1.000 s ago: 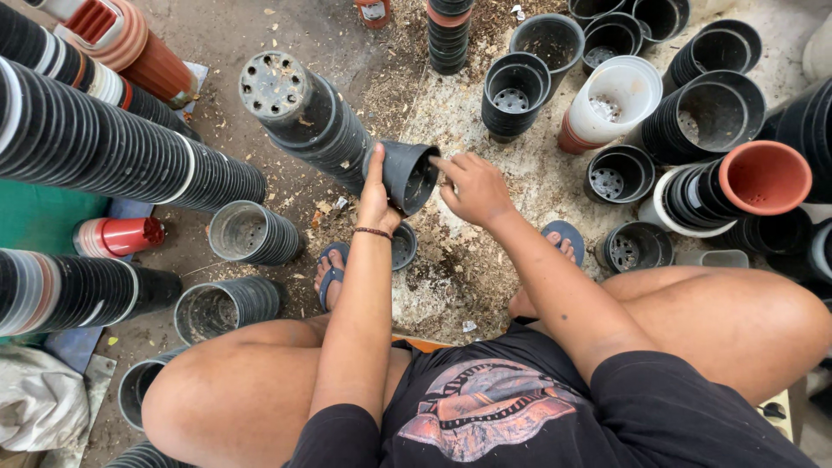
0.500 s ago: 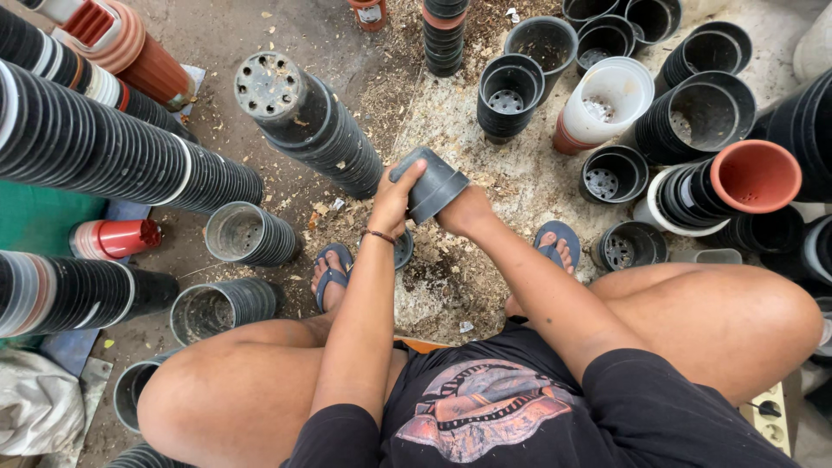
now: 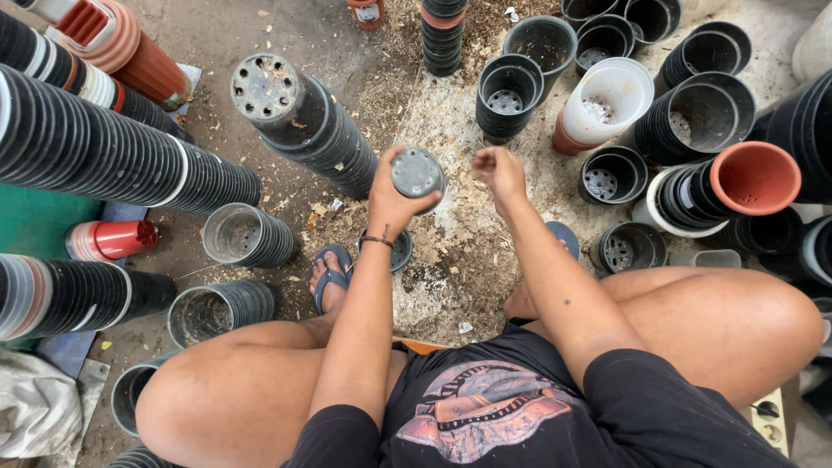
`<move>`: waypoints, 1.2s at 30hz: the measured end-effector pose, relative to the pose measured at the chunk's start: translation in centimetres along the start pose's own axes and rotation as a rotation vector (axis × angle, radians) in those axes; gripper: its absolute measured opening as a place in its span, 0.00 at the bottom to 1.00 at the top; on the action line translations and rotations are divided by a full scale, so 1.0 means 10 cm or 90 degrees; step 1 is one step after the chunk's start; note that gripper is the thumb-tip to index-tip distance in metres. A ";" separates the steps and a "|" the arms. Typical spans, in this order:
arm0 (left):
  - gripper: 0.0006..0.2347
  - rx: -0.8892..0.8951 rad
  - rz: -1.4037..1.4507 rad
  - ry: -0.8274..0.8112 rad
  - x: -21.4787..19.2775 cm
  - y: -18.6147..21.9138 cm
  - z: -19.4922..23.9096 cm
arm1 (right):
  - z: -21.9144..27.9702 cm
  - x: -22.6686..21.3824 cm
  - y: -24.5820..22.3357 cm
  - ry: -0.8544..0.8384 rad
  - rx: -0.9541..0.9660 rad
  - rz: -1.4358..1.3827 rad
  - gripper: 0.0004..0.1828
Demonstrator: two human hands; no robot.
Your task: The person sits on the ground and cleans the inside of small black plastic nursery pots by hand, removing debris and dust. They handle the pots one at a time, shaking them and wiping the interior surfaces before stacking them.
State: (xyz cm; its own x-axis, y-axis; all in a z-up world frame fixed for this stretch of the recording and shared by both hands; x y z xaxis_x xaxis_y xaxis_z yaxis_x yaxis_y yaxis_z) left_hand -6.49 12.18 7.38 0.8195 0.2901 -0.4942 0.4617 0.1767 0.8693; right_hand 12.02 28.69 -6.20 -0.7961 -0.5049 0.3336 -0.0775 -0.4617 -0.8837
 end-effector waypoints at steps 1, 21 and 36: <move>0.43 0.019 -0.030 -0.008 0.03 0.03 0.00 | 0.01 0.09 -0.17 -0.012 -0.106 0.123 0.21; 0.36 0.060 0.309 0.036 0.31 -0.43 -0.07 | 0.08 0.72 -0.08 -0.163 0.074 -0.091 0.28; 0.28 -0.339 -0.113 -0.213 0.30 -2.80 0.84 | -0.13 0.22 -1.51 0.112 -0.286 1.085 0.14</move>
State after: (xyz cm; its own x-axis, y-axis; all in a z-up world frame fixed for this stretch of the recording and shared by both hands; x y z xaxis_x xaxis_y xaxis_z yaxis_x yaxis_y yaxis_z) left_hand -14.07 0.20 -18.34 0.8473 -0.0801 -0.5251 0.4393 0.6614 0.6079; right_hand 10.67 35.54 7.42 -0.2083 -0.0754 -0.9752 0.7092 0.6749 -0.2037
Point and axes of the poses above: each hand's wrist, its own z-axis away from the middle knuckle, its own x-axis out of the palm, y = z × x, the point moved 8 cm from there along -z, towards the middle knuckle, and after that the axes turned 14 degrees about -y, right-handed, at the moved point
